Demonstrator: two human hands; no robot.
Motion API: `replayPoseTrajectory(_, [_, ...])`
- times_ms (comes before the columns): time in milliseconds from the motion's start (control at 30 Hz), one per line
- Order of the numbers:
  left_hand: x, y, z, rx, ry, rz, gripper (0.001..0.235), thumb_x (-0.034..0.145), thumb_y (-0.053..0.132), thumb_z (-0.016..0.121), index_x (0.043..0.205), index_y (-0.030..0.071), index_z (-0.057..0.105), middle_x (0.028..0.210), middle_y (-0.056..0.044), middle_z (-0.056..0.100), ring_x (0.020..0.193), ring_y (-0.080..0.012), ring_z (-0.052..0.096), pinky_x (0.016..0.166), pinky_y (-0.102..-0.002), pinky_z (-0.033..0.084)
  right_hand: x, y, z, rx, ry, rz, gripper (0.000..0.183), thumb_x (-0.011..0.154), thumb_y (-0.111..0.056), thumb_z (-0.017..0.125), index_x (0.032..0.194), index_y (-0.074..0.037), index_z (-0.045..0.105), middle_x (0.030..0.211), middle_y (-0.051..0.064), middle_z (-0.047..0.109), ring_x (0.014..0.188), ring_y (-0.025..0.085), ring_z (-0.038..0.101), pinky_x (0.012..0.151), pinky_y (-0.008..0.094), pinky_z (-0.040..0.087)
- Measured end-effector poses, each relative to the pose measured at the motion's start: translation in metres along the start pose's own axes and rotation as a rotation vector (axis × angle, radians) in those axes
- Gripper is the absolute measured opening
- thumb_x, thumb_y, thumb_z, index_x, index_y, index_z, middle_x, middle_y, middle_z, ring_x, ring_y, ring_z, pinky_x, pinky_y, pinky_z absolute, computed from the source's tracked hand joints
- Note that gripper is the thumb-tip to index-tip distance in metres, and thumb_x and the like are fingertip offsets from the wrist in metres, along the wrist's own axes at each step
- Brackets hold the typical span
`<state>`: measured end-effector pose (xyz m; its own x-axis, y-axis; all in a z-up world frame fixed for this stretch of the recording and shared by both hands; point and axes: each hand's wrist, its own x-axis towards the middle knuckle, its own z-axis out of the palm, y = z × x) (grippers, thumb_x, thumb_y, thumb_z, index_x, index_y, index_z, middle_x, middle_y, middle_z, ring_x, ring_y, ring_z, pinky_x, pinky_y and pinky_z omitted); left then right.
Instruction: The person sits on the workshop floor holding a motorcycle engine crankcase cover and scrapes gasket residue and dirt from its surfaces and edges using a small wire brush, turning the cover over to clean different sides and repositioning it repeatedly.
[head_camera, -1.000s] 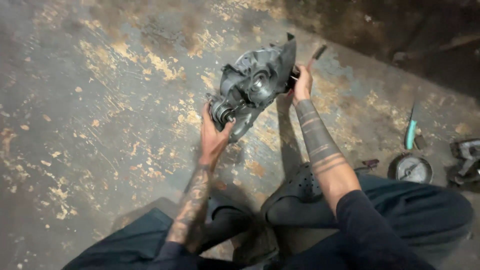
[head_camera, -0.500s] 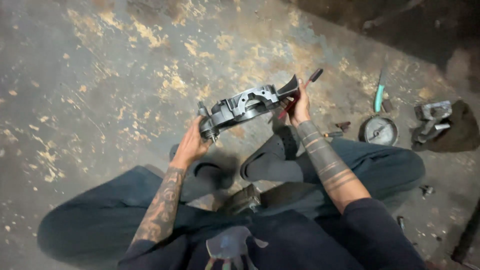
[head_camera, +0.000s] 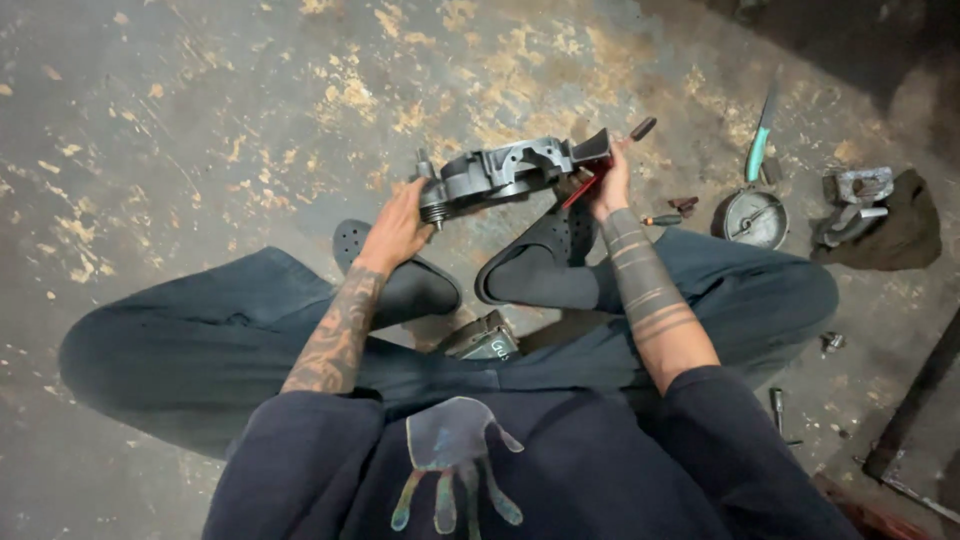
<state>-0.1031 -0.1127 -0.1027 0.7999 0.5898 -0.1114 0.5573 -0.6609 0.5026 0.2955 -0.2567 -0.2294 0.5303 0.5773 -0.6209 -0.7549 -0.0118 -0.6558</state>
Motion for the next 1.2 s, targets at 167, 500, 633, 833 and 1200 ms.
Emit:
replayPoseTrajectory(167, [0.000,0.029,-0.021,0.003,0.013,0.051,0.087,0.081,0.009,0.082,0.151,-0.005,0.032,0.133,-0.036,0.056,0.122,-0.0537,0.059,0.108,-0.060,0.045,0.046,-0.005,-0.028,-0.004,0.015,0.009,0.041,0.083,-0.051,0.078,0.099,-0.013,0.073,0.096,0.008,0.075,0.086,0.034,0.076,0.077,0.048,0.064])
replayPoseTrajectory(500, [0.003,0.069,-0.047,0.183,0.043,-0.036,0.106,0.066,0.039,0.082,0.154,0.007,0.033,0.140,-0.022,0.050,0.128,-0.0461,0.055,0.113,-0.063,0.038,0.082,0.005,-0.026,-0.454,0.252,-0.369,0.054,0.081,-0.047,0.092,0.099,-0.011,0.056,0.100,0.010,0.057,0.092,0.032,0.065,0.069,0.044,0.058])
replayPoseTrajectory(633, [0.012,0.107,-0.043,0.197,0.071,-0.002,0.103,0.075,0.043,0.084,0.159,0.010,0.034,0.161,-0.028,0.034,0.148,-0.0466,0.036,0.120,-0.071,0.018,0.084,0.020,-0.032,-0.348,0.289,-0.363,0.051,0.080,-0.030,0.094,0.108,-0.010,0.055,0.107,0.017,0.057,0.092,0.040,0.066,0.061,0.058,0.063])
replayPoseTrajectory(833, [0.044,0.080,0.005,0.257,0.115,0.050,0.096,0.083,0.031,0.082,0.159,0.005,0.031,0.150,-0.023,0.049,0.142,-0.0358,0.047,0.120,-0.069,0.019,-0.019,-0.020,0.031,-0.412,0.218,-0.397,0.040,0.083,-0.024,0.087,0.101,-0.009,0.055,0.098,0.010,0.055,0.091,0.029,0.058,0.067,0.045,0.054])
replayPoseTrajectory(1200, [0.073,0.041,0.013,0.143,0.058,0.001,0.077,0.072,0.047,0.080,0.133,0.011,0.048,0.132,-0.017,0.063,0.128,-0.0338,0.061,0.116,-0.066,0.027,-0.095,-0.065,0.039,-1.250,0.131,-0.629,0.044,0.104,-0.048,0.071,0.116,-0.009,0.058,0.105,0.023,0.068,0.104,0.044,0.070,0.083,0.054,0.056])
